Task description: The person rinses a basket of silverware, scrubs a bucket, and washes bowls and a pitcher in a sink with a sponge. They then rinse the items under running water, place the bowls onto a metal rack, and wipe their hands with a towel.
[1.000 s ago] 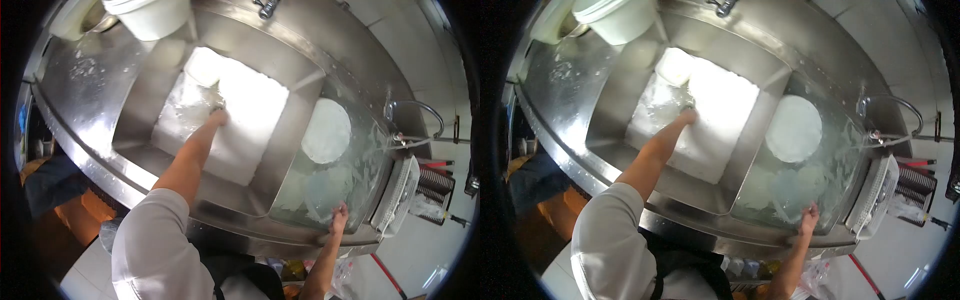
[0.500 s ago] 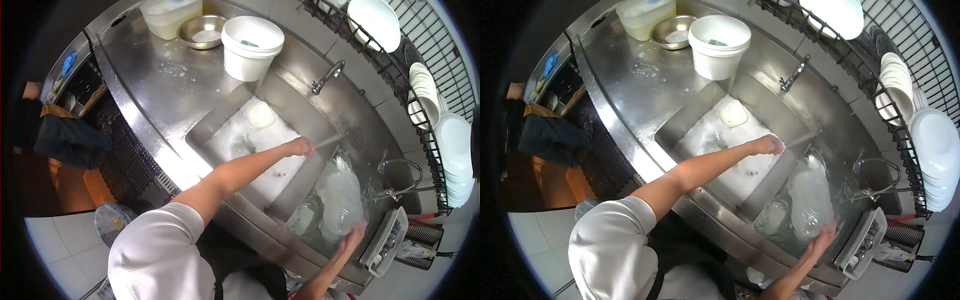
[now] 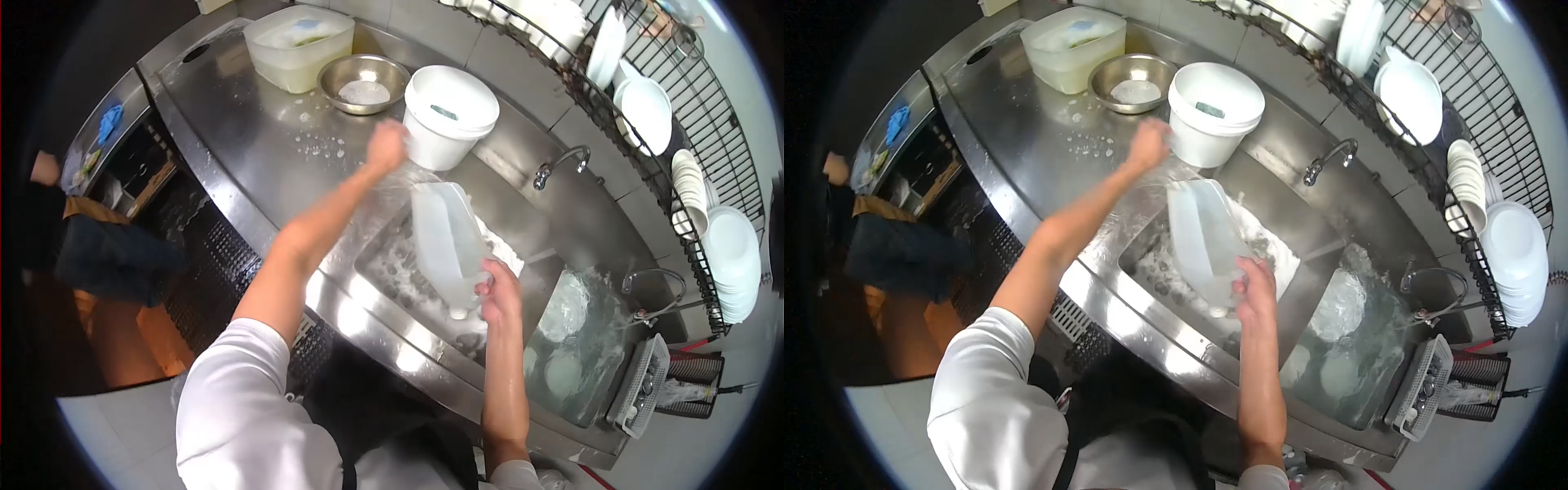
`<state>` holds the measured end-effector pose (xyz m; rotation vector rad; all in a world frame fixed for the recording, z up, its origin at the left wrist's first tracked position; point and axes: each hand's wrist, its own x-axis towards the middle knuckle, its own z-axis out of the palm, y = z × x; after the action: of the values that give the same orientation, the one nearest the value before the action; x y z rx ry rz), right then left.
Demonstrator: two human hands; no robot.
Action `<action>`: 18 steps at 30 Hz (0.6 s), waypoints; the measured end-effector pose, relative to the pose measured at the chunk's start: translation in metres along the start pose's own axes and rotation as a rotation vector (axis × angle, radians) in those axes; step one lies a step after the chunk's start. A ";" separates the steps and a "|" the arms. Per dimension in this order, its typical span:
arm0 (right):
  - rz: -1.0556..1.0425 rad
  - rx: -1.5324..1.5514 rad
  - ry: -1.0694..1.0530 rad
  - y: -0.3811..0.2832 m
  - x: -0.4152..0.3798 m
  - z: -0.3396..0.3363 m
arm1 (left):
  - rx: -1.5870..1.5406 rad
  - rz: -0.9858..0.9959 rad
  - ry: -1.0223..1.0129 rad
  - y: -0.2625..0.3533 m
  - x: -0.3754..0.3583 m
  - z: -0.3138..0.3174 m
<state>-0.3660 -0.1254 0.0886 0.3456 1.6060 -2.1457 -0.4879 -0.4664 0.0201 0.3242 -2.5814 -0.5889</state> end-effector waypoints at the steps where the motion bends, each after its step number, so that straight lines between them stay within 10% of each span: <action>1: 0.018 0.037 -0.027 -0.006 -0.001 0.022 | 0.132 -0.010 0.097 -0.023 0.022 -0.007; 18: -0.398 -0.253 -0.217 -0.141 -0.010 0.218 | 0.205 -0.004 -0.470 -0.066 0.079 -0.083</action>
<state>-0.4122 -0.2984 0.2766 -0.3009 1.9070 -2.1223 -0.5074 -0.5786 0.0869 0.2830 -3.1049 -0.4412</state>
